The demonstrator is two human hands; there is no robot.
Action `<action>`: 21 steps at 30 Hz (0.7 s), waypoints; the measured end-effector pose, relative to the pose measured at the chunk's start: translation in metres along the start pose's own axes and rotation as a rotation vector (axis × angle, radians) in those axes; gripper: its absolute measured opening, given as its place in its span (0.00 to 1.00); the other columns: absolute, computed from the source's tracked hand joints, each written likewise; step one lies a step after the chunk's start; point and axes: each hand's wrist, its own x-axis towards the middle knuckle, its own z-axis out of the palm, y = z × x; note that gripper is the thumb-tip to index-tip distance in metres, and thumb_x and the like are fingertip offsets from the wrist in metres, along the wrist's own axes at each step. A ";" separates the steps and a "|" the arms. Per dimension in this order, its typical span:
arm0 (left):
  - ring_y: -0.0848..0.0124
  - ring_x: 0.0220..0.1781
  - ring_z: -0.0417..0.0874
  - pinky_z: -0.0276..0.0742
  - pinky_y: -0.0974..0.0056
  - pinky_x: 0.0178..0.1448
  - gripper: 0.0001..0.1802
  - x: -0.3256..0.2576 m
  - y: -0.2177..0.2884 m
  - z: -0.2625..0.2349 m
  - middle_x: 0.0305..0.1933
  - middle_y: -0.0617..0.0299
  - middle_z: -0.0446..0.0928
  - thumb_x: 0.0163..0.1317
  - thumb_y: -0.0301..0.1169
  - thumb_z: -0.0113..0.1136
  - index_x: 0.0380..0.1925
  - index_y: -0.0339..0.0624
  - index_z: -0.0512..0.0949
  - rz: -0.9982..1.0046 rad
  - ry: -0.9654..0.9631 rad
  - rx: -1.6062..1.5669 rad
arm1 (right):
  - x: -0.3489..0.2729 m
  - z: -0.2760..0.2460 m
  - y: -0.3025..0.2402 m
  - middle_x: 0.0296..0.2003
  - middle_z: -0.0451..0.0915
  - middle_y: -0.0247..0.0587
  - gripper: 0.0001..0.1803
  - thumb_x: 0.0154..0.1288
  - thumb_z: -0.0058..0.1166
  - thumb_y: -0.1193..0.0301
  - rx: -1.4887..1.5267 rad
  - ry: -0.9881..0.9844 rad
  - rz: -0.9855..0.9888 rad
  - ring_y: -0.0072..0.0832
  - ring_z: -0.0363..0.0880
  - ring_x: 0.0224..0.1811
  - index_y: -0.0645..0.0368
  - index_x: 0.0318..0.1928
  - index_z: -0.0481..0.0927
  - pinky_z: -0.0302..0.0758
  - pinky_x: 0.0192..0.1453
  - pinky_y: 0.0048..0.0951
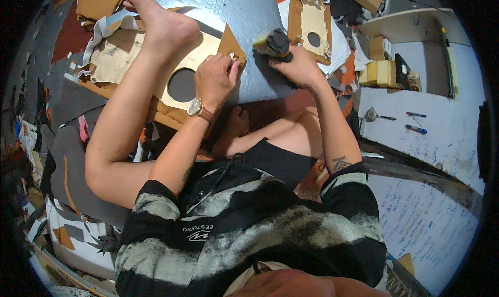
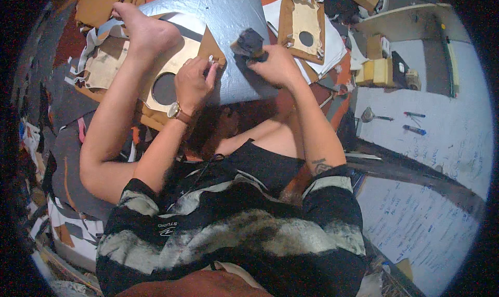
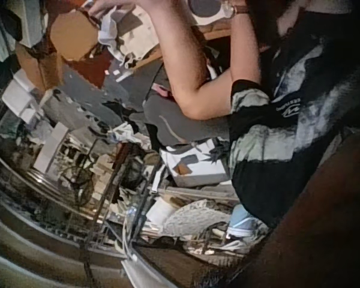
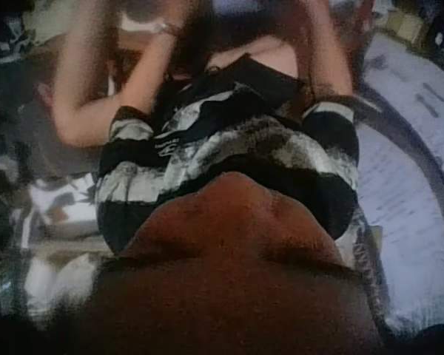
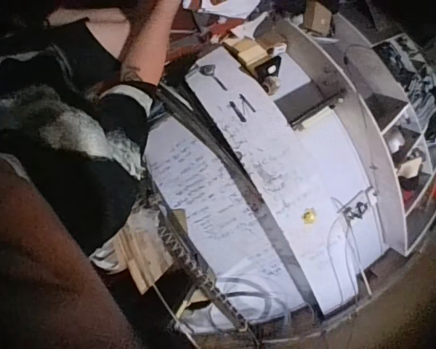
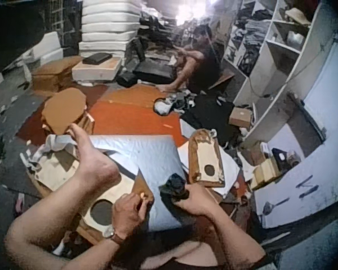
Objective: The person uses a staple gun to attach a light-colored fabric or paper to a wooden frame with a circular cutout. They repeatedly position the material and fire staples along the edges to secure it.
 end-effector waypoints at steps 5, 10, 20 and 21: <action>0.50 0.39 0.83 0.79 0.48 0.42 0.12 0.000 0.003 0.001 0.33 0.52 0.81 0.67 0.36 0.71 0.31 0.40 0.81 -0.022 0.040 -0.027 | -0.024 -0.001 -0.007 0.41 0.92 0.50 0.22 0.60 0.73 0.63 0.095 -0.080 0.033 0.38 0.92 0.44 0.60 0.52 0.91 0.84 0.54 0.40; 0.50 0.39 0.83 0.79 0.48 0.42 0.12 0.000 0.002 0.001 0.33 0.52 0.81 0.68 0.37 0.70 0.32 0.40 0.81 -0.038 0.035 -0.042 | -0.033 -0.005 -0.021 0.41 0.92 0.50 0.21 0.61 0.73 0.64 0.105 -0.139 0.084 0.36 0.92 0.45 0.60 0.52 0.91 0.84 0.55 0.39; 0.46 0.48 0.88 0.82 0.43 0.52 0.16 0.014 0.002 -0.023 0.41 0.47 0.87 0.70 0.43 0.67 0.38 0.39 0.88 -0.258 -0.270 -0.122 | -0.027 0.015 -0.041 0.41 0.90 0.60 0.25 0.55 0.77 0.58 -0.270 -0.058 0.117 0.56 0.90 0.49 0.61 0.49 0.91 0.85 0.56 0.48; 0.46 0.48 0.88 0.82 0.43 0.52 0.17 0.014 0.000 -0.029 0.41 0.47 0.87 0.70 0.43 0.67 0.37 0.39 0.88 -0.278 -0.325 -0.124 | -0.027 0.017 -0.041 0.41 0.90 0.60 0.25 0.55 0.77 0.57 -0.263 -0.050 0.109 0.56 0.90 0.49 0.61 0.49 0.91 0.85 0.56 0.48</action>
